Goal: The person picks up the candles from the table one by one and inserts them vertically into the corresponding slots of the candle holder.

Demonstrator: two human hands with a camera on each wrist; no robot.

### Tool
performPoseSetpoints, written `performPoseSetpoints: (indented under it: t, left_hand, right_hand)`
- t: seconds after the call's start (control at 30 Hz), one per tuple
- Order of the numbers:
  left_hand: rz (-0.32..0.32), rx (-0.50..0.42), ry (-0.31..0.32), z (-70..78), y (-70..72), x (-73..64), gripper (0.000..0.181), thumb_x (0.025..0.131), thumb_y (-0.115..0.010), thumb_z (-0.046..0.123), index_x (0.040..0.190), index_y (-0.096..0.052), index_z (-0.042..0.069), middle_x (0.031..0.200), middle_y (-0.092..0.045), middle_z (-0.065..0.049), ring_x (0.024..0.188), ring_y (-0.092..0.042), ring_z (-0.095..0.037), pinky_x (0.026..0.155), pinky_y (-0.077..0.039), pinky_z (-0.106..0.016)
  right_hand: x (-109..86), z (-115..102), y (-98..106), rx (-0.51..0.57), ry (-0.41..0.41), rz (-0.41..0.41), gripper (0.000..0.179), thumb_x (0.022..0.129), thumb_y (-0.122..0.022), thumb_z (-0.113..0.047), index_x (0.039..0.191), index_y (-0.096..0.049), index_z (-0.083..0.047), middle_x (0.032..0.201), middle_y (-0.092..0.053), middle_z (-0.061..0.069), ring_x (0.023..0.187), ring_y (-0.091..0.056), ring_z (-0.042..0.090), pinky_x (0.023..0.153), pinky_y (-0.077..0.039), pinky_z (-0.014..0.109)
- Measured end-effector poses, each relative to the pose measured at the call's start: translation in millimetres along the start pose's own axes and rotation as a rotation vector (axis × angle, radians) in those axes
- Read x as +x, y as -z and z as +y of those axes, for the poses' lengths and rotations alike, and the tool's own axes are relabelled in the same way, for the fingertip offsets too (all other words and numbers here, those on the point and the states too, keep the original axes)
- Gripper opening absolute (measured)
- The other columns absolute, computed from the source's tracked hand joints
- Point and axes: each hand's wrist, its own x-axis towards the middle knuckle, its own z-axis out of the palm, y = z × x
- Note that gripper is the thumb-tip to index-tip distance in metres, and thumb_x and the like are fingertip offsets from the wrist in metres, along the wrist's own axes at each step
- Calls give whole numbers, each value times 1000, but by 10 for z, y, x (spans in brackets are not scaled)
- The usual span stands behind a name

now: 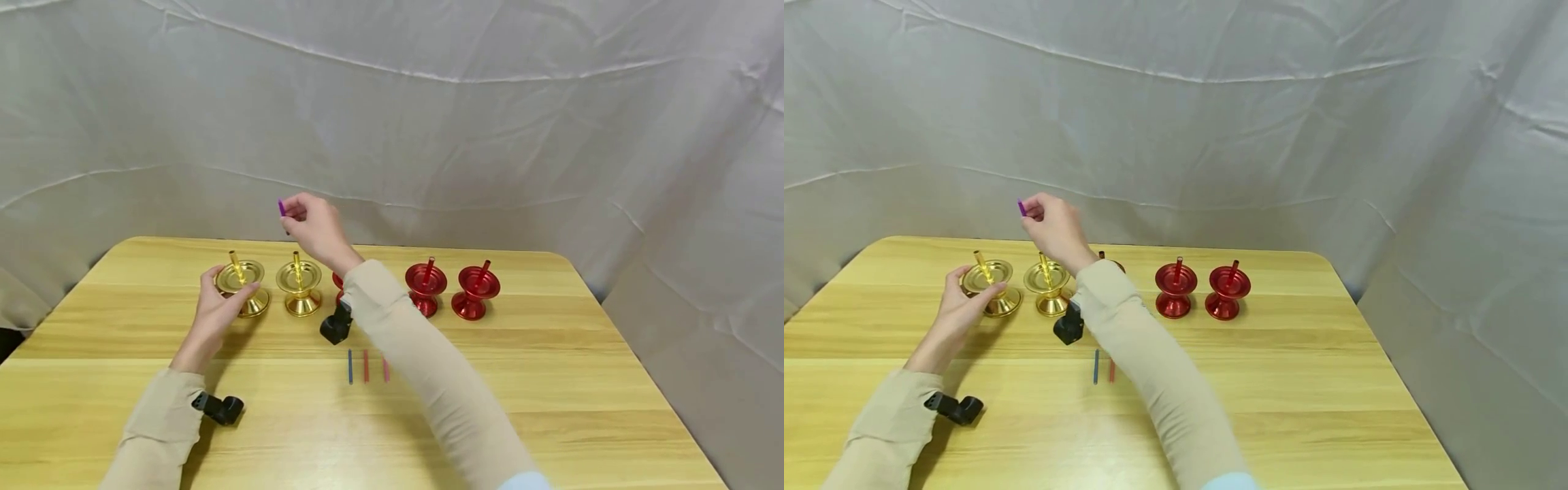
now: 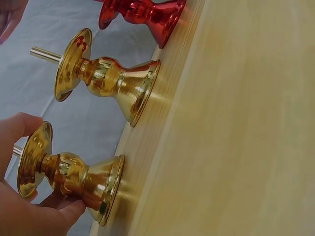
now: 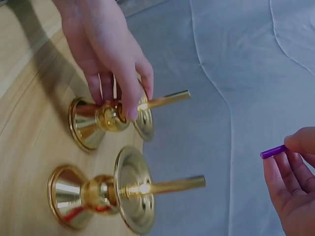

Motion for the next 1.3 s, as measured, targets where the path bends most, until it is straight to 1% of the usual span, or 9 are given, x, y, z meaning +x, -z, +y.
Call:
performPoseSetpoints:
  t: [0.3, 0.43, 0.6, 0.67, 0.73, 0.8, 0.9, 1.03, 1.3]
  left_hand:
    - [17, 11, 0, 29, -23, 24, 85, 94, -62, 24, 149, 0, 3, 149, -20, -31, 134, -29, -39, 112, -26, -47]
    - [37, 17, 8, 18, -4, 2, 84, 94, -62, 23, 149, -1, 3, 148, -21, -31, 134, -29, -38, 112, -26, -47]
    - [39, 18, 6, 8, 16, -9, 82, 95, -61, 22, 148, -2, 2, 148, -21, -30, 134, -29, -37, 112, -28, -45]
    - [44, 12, 3, 3, 19, -2, 81, 95, -60, 22, 148, -2, 2, 148, -22, -29, 132, -31, -35, 110, -31, -42]
    - [45, 16, 4, -7, 20, -1, 80, 96, -59, 23, 148, -2, 3, 147, -23, -27, 130, -34, -32, 107, -36, -35]
    - [42, 17, 10, -27, 12, 5, 79, 96, -58, 22, 148, -2, 4, 146, -25, -25, 125, -37, -27, 99, -40, -24]
    - [26, 21, 23, -55, -17, 15, 79, 95, -58, 22, 149, -2, 5, 145, -26, -24, 119, -39, -22, 85, -41, -14]
    - [16, 16, 25, -73, -53, 36, 79, 95, -58, 21, 149, -2, 5, 145, -26, -24, 120, -39, -22, 82, -40, -12]
    - [27, 17, 11, -52, -59, 37, 77, 95, -57, 20, 148, -3, 4, 144, -27, -24, 121, -38, -23, 85, -40, -14]
  right_hand:
    - [55, -11, -235, 32, -11, -12, 13, 89, -67, -2, 102, -68, 1, 90, -68, 6, 80, -61, 10, 69, -46, 10]
    - [61, -5, -377, 56, -29, -21, 14, 90, -66, -1, 104, -68, 0, 90, -69, 4, 78, -60, 8, 67, -46, 9]
    - [82, -92, -543, 31, -37, -39, 15, 91, -66, -4, 106, -69, -3, 91, -69, 0, 76, -59, 4, 67, -45, 8]
    - [92, -142, -604, 24, -24, -52, 15, 92, -65, -5, 107, -69, -4, 91, -69, -1, 77, -59, 2, 68, -44, 7]
    - [91, -174, -668, 12, -10, -70, 15, 92, -65, -7, 106, -70, -5, 92, -69, -3, 77, -59, 0, 68, -44, 6]
    - [75, -176, -727, 9, -10, -88, 14, 93, -65, -8, 106, -70, -6, 91, -68, -4, 78, -58, -1, 68, -43, 6]
    - [37, -133, -791, 24, -28, -94, 15, 94, -64, -8, 107, -69, -6, 92, -68, -4, 79, -57, -1, 68, -44, 6]
    - [13, -60, -829, 69, -41, -69, 16, 94, -62, -5, 109, -68, -5, 94, -68, -2, 78, -58, 0, 68, -45, 7]
    - [31, -14, -853, 32, -37, -62, 15, 94, -63, -7, 107, -69, -5, 93, -68, -3, 79, -58, 0, 69, -44, 6]
